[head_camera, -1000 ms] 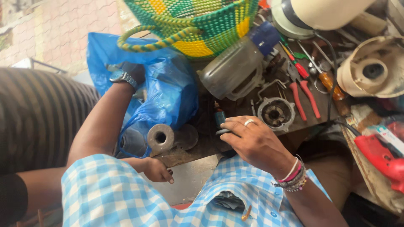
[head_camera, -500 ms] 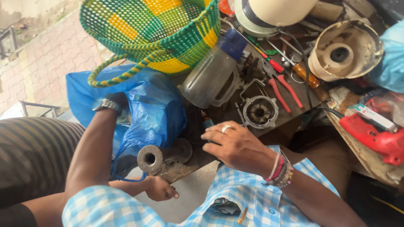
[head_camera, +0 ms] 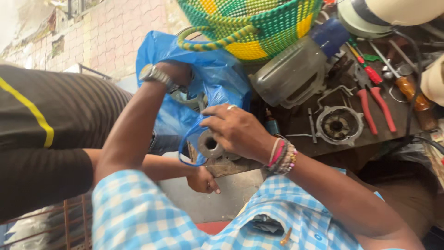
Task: The person handles a motor component and a metal bracket on a cluttered workbench. They use pliers and a screwdriver to manipulate and adjust the parts, occasionally picking up and inspecting different components.
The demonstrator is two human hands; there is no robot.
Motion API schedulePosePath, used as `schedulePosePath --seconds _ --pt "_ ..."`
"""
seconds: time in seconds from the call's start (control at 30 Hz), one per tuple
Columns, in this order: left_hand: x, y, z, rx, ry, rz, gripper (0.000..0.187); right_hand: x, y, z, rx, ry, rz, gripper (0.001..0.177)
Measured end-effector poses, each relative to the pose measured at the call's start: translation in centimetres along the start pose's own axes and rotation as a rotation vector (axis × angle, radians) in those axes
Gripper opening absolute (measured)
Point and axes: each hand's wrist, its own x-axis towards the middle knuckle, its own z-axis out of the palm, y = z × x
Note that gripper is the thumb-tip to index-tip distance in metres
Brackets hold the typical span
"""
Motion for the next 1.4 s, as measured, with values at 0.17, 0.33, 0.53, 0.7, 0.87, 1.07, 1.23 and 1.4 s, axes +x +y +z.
schedulePosePath --seconds 0.17,0.33,0.53,0.7,0.87,1.07,1.23,1.4 --pt "1.7 -1.9 3.5 -0.075 -0.328 -0.087 0.044 0.2 1.7 0.7 0.07 -0.052 -0.012 0.031" --pt "3.5 -3.4 3.7 -0.137 -0.444 -0.179 0.045 1.3 5.6 2.2 0.156 -0.1 0.109 0.024" --pt "1.5 -2.5 1.2 -0.073 -0.322 -0.193 0.052 4.5 9.4 4.4 -0.551 -0.037 -0.269 0.037" --pt "-1.8 0.0 -2.2 -0.037 -0.068 -0.087 0.073 3.1 9.5 2.9 -0.653 -0.242 -0.108 0.018" --pt "-2.1 0.7 -1.1 0.056 -0.002 0.048 0.077 1.5 10.1 1.0 -0.713 -0.2 -0.099 0.014" --pt "1.5 -0.8 10.0 -0.046 0.328 0.228 0.039 0.6 10.4 0.1 -0.734 -0.206 -0.075 0.012" --pt "1.3 0.1 10.4 -0.063 0.428 0.113 0.031 -0.3 10.6 -0.7 -0.729 -0.183 -0.071 0.011" --pt "-1.5 1.0 4.7 -0.217 0.443 0.12 0.028 -0.3 10.3 -1.1 -0.736 -0.127 -0.064 0.011"
